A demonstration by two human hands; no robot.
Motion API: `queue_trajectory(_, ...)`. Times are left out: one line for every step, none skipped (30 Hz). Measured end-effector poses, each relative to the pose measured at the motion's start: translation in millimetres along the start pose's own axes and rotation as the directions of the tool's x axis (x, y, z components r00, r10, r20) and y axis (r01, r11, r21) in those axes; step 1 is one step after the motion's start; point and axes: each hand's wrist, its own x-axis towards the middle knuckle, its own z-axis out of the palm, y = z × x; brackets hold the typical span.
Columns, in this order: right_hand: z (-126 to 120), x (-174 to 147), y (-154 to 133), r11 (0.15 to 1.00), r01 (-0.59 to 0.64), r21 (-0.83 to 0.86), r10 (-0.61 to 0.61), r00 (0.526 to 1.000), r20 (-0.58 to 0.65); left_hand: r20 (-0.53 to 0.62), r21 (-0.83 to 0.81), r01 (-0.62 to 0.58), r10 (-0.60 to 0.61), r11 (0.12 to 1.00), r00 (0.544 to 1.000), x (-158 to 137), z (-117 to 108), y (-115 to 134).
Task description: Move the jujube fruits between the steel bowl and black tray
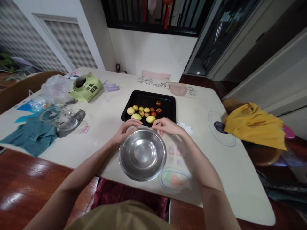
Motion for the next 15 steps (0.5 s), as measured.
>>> queue_trajectory(-2.0, 1.8, 4.2, 1.0, 0.014, -0.024, -0.018, 0.988, -0.152, 0.012, -0.009, 0.0, 0.0, 1.0, 1.0, -0.2, 0.0, -0.7)
queue_trajectory(-3.8, 4.2, 8.7, 0.997, 0.022, -0.075, -0.045, 0.948, -0.315, 0.024, -0.019, 0.001, 0.0, 1.0, 1.0, -0.3, 0.0, -1.4)
queue_trajectory(-5.2, 7.1, 13.4, 0.988, 0.017, -0.151, -0.086, 0.881, -0.465, 0.035, -0.028, 0.002, -0.001, 1.0, 0.999, -0.3, 0.3, -1.8)
queue_trajectory(-6.2, 10.5, 18.1, 0.971, -0.001, -0.24, -0.142, 0.804, -0.577, 0.039, -0.036, 0.003, -0.002, 0.999, 0.999, -0.2, 0.6, -2.1)
queue_trajectory(-6.8, 14.2, 22.8, 0.942, -0.025, -0.334, -0.207, 0.74, -0.64, 0.04, -0.042, 0.004, -0.002, 0.999, 0.999, -0.1, 1.2, -2.0)
queue_trajectory(-7.2, 18.3, 27.4, 0.907, -0.046, -0.418, -0.269, 0.701, -0.661, 0.04, -0.046, 0.004, -0.002, 0.999, 0.999, 0.1, 1.9, -1.6)
queue_trajectory(-7.3, 22.5, 31.8, 0.871, -0.063, -0.487, -0.317, 0.686, -0.655, 0.043, -0.046, 0.004, -0.002, 0.999, 0.999, 0.2, 2.8, -0.8)
queue_trajectory(-7.5, 26.9, 35.9, 0.839, -0.076, -0.539, -0.346, 0.691, -0.635, 0.049, -0.043, 0.005, -0.003, 0.999, 0.999, 0.3, 3.9, 0.4)
queue_trajectory(-7.7, 31.2, 39.7, 0.812, -0.085, -0.577, -0.358, 0.709, -0.608, 0.06, -0.039, 0.008, -0.006, 0.999, 0.998, 0.4, 5.2, 1.8)
queue_trajectory(-8.1, 35.5, 43.1, 0.789, -0.096, -0.607, -0.357, 0.733, -0.579, 0.074, -0.035, 0.011, -0.008, 0.999, 0.997, 0.4, 6.5, 3.4)
queue_trajectory(-8.5, 39.6, 46.0, 0.77, -0.11, -0.629, -0.348, 0.754, -0.557, 0.088, -0.033, 0.014, -0.012, 0.999, 0.996, 0.4, 7.8, 5.2)
queue_trajectory(-9.1, 43.4, 48.3, 0.755, -0.123, -0.644, -0.334, 0.773, -0.539, 0.099, -0.03, 0.018, -0.015, 0.999, 0.995, 0.3, 9.0, 6.9)
queue_trajectory(-9.5, 46.8, 50.2, 0.745, -0.134, -0.653, -0.318, 0.789, -0.526, 0.108, -0.029, 0.02, -0.017, 0.999, 0.994, 0.3, 10.1, 8.4)
queue_trajectory(-9.9, 49.6, 51.5, 0.74, -0.143, -0.657, -0.305, 0.8, -0.517, 0.114, -0.029, 0.022, -0.018, 0.999, 0.993, 0.2, 10.9, 9.6)
queue_trajectory(-10.0, 51.9, 52.5, 0.739, -0.149, -0.658, -0.295, 0.806, -0.513, 0.116, -0.028, 0.024, -0.021, 0.999, 0.993, 0.0, 11.5, 10.3)
